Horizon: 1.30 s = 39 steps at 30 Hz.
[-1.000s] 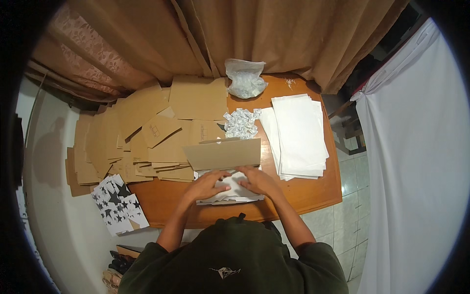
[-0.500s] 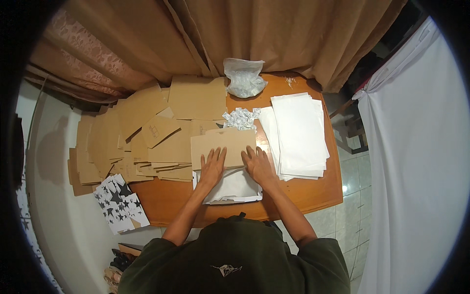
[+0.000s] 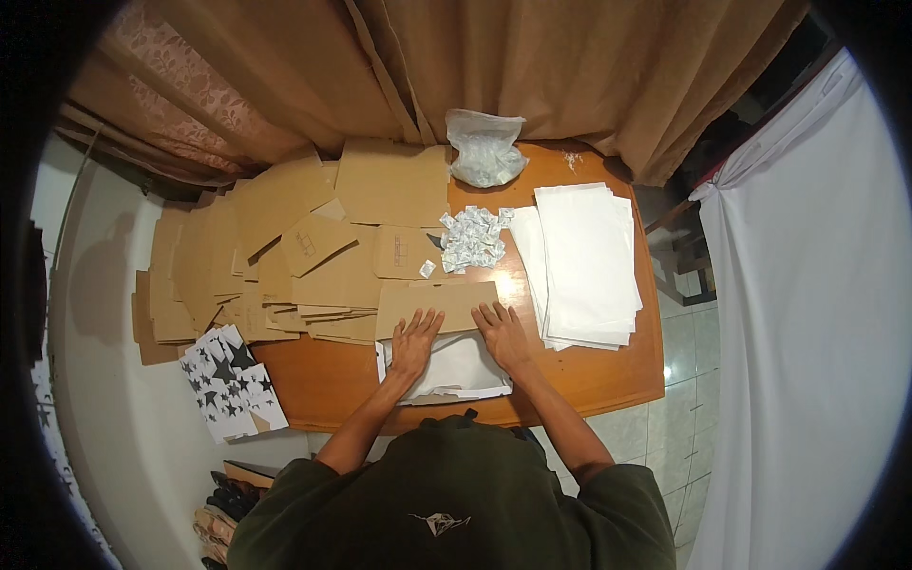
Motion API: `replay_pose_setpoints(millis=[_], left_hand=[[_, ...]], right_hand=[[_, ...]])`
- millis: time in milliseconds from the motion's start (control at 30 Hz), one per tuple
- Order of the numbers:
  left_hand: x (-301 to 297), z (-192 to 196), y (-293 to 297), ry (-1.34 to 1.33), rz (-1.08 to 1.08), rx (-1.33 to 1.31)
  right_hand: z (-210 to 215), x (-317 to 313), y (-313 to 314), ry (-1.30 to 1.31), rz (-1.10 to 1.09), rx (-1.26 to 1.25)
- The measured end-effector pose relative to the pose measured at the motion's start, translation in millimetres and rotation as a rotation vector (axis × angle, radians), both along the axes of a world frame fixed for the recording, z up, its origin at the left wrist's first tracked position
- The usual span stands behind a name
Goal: Folding cardboard shoe boxes and placing them on a shelf.
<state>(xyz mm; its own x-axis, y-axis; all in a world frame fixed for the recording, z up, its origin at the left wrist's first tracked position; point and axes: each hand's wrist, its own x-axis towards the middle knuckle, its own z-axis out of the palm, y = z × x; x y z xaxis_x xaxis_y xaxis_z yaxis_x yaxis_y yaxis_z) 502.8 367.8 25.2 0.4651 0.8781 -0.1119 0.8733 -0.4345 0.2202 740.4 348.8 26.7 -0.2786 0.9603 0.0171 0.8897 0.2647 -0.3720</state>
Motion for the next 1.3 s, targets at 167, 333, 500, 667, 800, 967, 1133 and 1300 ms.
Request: replay_pose_setpoints(millis=[167, 333, 500, 667, 800, 967, 1133, 1300], left_hand=[[3.5, 46.9, 14.6, -0.141, 0.044, -0.115], [26.3, 85.2, 72.1, -0.437, 0.088, -0.036], [45.1, 81.4, 144.7, -0.559, 0.180, 0.014], [60.5, 30.5, 202.2, -0.451, 0.238, -0.202], [80.8, 0.1, 220.1, -0.326, 0.163, -0.272], [84.2, -41.9, 228.9, -0.260, 0.058, -0.211], [87.7, -51.7, 227.8, -0.354, 0.020, -0.101], [86.8, -31.6, 224.2, -0.443, 0.042, -0.147]], right_hand=[[58.0, -9.5, 12.6, -0.004, 0.023, -0.002], [70.6, -6.8, 63.7, 0.321, -0.083, -0.015], [56.2, -5.0, 125.2, 0.298, -0.140, 0.115], [24.0, -0.4, 172.5, 0.218, -0.202, -0.082], [-10.9, 2.1, 191.2, 0.207, -0.222, -0.064], [-23.9, -12.2, 205.3, 0.171, -0.360, -0.232], [-42.3, -6.4, 207.6, 0.294, -0.429, -0.205], [-40.1, 0.1, 203.1, 0.596, -0.534, -0.420]])
